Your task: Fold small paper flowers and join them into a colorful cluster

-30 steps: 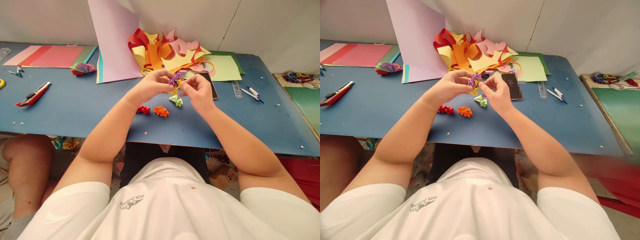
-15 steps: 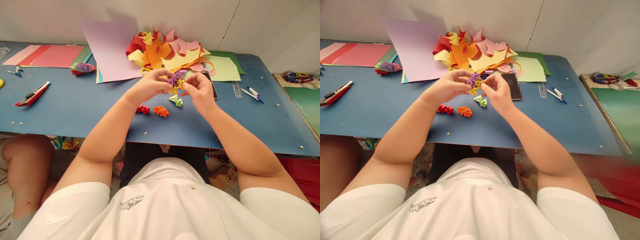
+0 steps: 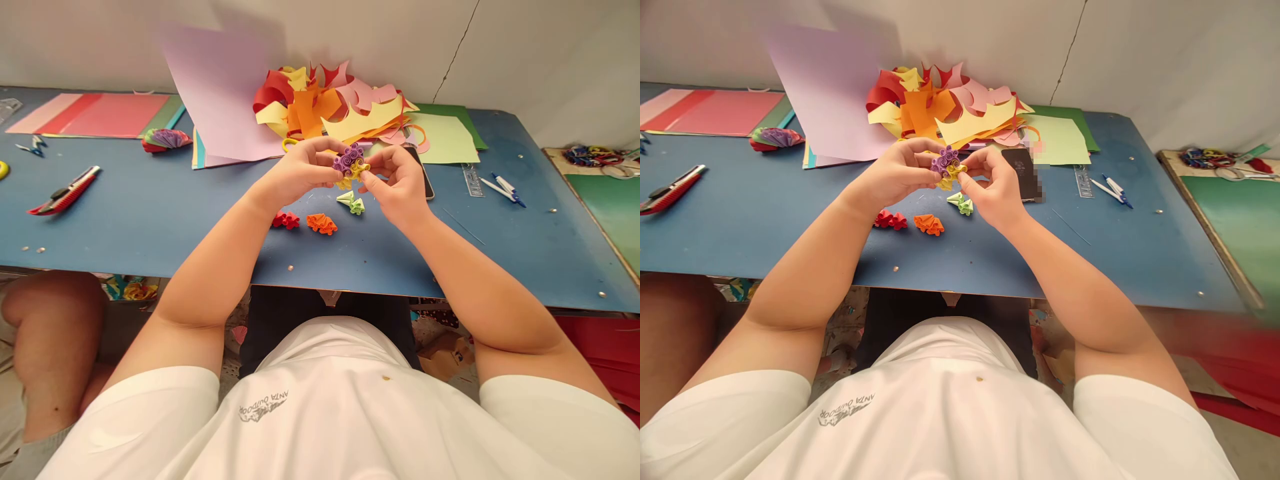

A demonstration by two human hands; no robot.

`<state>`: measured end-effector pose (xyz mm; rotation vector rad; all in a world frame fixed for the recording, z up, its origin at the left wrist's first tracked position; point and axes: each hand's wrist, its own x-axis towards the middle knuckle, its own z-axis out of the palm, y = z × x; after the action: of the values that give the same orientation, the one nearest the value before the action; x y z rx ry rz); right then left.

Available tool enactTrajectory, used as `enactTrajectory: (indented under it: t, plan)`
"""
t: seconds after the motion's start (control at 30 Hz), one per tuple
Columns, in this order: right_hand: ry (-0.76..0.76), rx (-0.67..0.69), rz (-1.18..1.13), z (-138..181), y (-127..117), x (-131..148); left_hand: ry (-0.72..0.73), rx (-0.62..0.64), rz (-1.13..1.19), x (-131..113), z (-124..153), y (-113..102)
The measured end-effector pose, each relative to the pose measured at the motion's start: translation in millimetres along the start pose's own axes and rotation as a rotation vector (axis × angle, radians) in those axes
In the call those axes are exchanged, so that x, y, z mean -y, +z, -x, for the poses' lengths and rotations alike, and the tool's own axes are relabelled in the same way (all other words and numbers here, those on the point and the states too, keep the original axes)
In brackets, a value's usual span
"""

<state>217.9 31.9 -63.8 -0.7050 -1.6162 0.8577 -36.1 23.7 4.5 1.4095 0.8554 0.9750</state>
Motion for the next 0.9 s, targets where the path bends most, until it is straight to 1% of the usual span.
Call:
enactTrajectory:
  t: [0.13,0.27,0.4,0.5,0.7,0.8,0.9]
  plan:
    - [-0.005,0.022,0.026,-0.3,-2.8,0.2,0.003,-0.004,-0.017,3.9,-2.2,-1.6]
    - [-0.034,0.077,0.086,-2.0,-6.8,-3.4,0.002,-0.004,-0.021,6.6,-2.6,1.1]
    - [-0.042,0.069,0.126,-5.0,-10.8,-9.7,-0.013,0.001,-0.044,5.1,0.2,6.1]
    - [-0.036,0.072,0.104,-6.6,-12.0,-9.2,-0.034,-0.02,-0.061,0.4,3.7,9.7]
    - [-0.015,0.128,0.023,-12.6,-15.8,3.0,-0.022,-0.087,-0.081,-4.8,4.8,12.8]
    - [0.006,0.151,0.004,-17.7,-20.0,6.6,-0.022,-0.087,-0.066,-5.0,3.5,13.0]
    - [0.017,0.14,-0.012,-20.7,-21.9,10.1,-0.021,-0.077,-0.056,-5.1,2.6,12.6]
